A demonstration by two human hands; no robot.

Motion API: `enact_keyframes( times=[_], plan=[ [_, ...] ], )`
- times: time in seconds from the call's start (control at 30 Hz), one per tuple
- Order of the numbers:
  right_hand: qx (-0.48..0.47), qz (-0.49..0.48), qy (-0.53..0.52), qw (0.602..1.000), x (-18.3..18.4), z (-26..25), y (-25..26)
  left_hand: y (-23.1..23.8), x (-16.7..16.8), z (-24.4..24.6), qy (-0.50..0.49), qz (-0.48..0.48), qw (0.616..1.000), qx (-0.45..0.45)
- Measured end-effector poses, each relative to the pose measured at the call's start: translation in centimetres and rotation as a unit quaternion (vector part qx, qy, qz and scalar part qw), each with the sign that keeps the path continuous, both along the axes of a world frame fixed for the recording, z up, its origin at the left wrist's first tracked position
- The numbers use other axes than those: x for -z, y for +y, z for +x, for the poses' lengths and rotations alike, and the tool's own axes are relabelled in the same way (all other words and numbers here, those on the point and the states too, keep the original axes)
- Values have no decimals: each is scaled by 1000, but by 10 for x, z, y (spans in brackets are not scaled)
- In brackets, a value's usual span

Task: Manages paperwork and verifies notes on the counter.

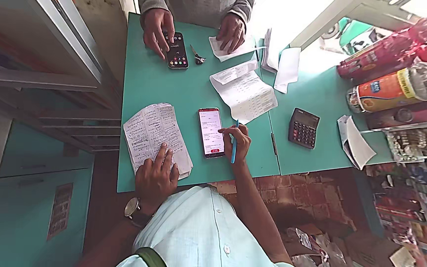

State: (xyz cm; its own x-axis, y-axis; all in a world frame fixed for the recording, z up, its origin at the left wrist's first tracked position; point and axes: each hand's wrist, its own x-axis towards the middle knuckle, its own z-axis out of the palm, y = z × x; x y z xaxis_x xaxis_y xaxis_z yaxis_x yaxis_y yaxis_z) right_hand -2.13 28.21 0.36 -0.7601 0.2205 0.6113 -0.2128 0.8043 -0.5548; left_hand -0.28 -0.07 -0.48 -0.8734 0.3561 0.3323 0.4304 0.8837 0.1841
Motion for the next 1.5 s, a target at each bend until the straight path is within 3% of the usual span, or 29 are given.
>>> enact_keyframes(
  times=[0.37,0.57,0.87,1.07,1.27,1.5],
  plan=[
    [-19,13,-90,996,-3,-7,-1,0,-1,0,1,-3,1000,-1],
    [4,3,3,1000,-3,8,-3,0,-2,0,0,0,1000,-2],
    [-8,22,-126,992,-4,16,-7,1,0,0,2,0,1000,0],
    [1,0,-5,1000,0,23,-5,1,-1,2,-3,8,1000,-3],
    [-3,31,-127,991,-4,18,-9,1,-1,1,1,6,1000,3],
    [2,17,-8,1000,-1,23,-7,1,0,1,-2,9,1000,-2]
  ],
)
